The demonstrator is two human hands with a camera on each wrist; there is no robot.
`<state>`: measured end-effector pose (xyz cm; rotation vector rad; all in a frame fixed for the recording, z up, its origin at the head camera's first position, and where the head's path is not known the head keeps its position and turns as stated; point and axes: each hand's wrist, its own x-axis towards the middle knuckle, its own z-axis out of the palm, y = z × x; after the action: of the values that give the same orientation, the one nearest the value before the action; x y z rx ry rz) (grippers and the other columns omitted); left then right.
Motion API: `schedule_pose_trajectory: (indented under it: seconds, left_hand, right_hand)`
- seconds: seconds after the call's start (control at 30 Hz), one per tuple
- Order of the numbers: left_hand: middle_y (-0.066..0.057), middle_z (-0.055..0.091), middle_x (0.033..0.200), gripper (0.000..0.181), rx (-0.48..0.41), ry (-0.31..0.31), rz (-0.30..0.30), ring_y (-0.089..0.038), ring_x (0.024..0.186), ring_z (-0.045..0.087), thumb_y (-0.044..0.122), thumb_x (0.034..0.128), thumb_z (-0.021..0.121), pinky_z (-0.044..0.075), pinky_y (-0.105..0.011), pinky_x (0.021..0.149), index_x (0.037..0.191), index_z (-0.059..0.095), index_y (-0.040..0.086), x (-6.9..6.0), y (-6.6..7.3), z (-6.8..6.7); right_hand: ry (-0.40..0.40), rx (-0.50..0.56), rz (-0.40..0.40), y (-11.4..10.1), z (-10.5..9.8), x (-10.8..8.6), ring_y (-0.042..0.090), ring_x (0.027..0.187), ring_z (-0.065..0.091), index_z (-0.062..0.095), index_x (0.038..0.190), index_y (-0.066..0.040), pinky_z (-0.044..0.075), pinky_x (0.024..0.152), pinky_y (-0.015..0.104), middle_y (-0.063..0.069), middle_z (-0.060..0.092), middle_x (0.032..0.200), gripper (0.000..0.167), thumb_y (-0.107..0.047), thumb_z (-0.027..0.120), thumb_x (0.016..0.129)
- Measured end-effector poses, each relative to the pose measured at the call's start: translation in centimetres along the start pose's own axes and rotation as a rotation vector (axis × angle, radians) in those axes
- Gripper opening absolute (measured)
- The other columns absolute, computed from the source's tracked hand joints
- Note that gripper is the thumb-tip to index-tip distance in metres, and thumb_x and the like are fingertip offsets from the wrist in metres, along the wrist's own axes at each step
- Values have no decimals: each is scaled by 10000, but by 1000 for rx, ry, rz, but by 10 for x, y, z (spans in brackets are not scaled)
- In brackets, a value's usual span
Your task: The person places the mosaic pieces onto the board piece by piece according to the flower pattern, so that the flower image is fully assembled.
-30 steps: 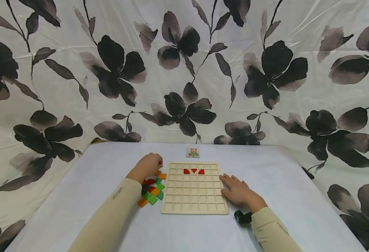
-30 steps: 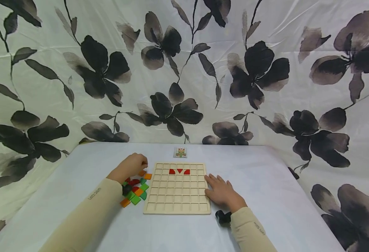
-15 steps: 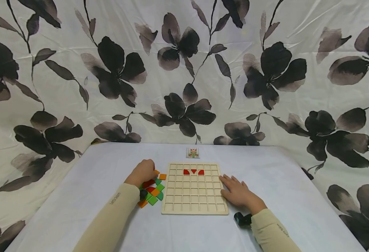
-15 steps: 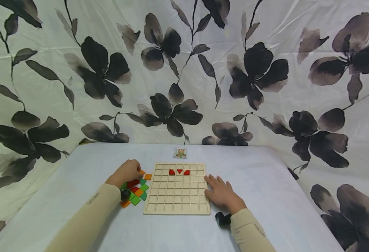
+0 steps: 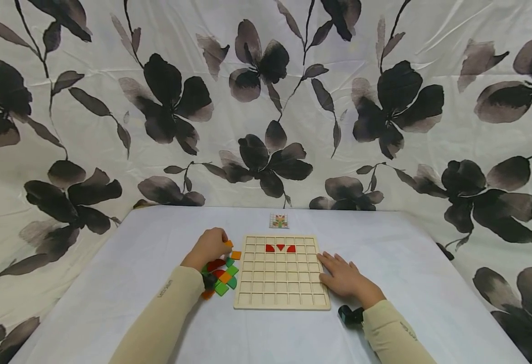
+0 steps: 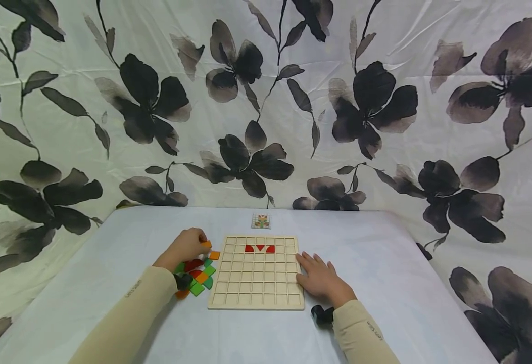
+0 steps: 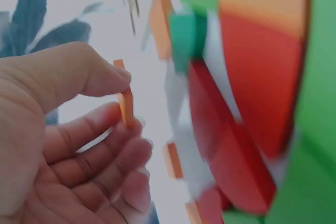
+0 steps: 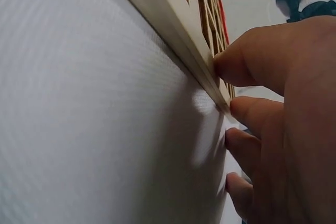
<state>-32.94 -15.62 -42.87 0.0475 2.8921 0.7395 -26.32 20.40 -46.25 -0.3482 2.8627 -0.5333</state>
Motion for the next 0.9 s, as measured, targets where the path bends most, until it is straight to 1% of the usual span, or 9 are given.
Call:
schedule_pose_trajectory:
  seconds: [0.13, 0.23, 0.33, 0.43, 0.53, 0.63, 0.7, 0.77, 0.9]
  left_hand:
    - [-76, 665, 1026, 294, -16, 15, 109, -200, 879, 579, 221, 832, 725, 510, -382, 861, 1062, 659, 49, -2, 18, 6]
    - [-69, 668, 1020, 292, -31, 10, 168, -194, 894, 589, 223, 835, 729, 510, -390, 865, 1066, 672, 53, -3, 33, 14]
    - [-54, 654, 984, 286, -47, -14, 193, -187, 871, 572, 223, 833, 738, 503, -369, 829, 1059, 676, 59, -4, 46, 25]
    - [-47, 640, 970, 270, -60, -33, 230, -185, 865, 555, 216, 825, 751, 496, -361, 826, 1038, 677, 66, -4, 56, 36]
    - [-47, 639, 977, 239, -59, -38, 296, -180, 879, 553, 197, 816, 759, 492, -364, 842, 1003, 685, 67, -4, 67, 44]
    - [-46, 653, 971, 212, -36, -44, 370, -169, 867, 558, 164, 814, 751, 494, -351, 828, 989, 695, 59, -5, 77, 50]
    - [-40, 663, 965, 209, -15, -50, 400, -159, 847, 559, 153, 817, 742, 495, -341, 807, 997, 699, 57, -6, 84, 52]
    - [-32, 672, 959, 215, 22, -57, 418, -151, 824, 562, 159, 827, 735, 496, -328, 782, 1016, 697, 62, -5, 90, 55]
    - [-34, 688, 1009, 225, 114, -58, 418, -147, 840, 587, 150, 839, 709, 504, -324, 787, 1053, 701, 81, -2, 97, 61]
  right_hand:
    - [7, -3, 6, 1, 0, 0, 435, 1455, 205, 326, 1511, -114, 119, 1099, 708, 136, 290, 1578, 576, -299, 440, 978]
    - [13, -8, 16, 1, 0, 0, 428, 1456, 207, 322, 1514, -123, 120, 1101, 706, 130, 291, 1579, 574, -307, 440, 983]
    - [15, -14, 18, 1, 0, 0, 433, 1452, 216, 325, 1512, -121, 128, 1095, 711, 136, 294, 1576, 570, -303, 438, 984]
    - [14, -13, 21, 1, 0, 0, 431, 1451, 219, 328, 1512, -123, 130, 1095, 711, 135, 296, 1576, 569, -305, 435, 984]
    - [18, -11, 20, 0, 1, -1, 429, 1451, 222, 331, 1510, -124, 131, 1095, 711, 133, 298, 1575, 566, -303, 435, 984]
    - [20, -13, 22, 0, 2, 0, 427, 1452, 219, 327, 1513, -129, 130, 1097, 708, 129, 294, 1578, 566, -307, 433, 986]
    - [20, -12, 25, 1, 2, 0, 424, 1455, 215, 322, 1515, -133, 125, 1101, 706, 124, 288, 1581, 568, -314, 432, 988]
    - [22, -7, 25, 1, 3, 0, 423, 1457, 210, 321, 1516, -135, 120, 1103, 705, 121, 286, 1582, 568, -313, 434, 988]
    - [25, -1, 17, 1, 5, 0, 422, 1458, 206, 319, 1517, -135, 115, 1104, 704, 118, 286, 1583, 567, -311, 436, 990]
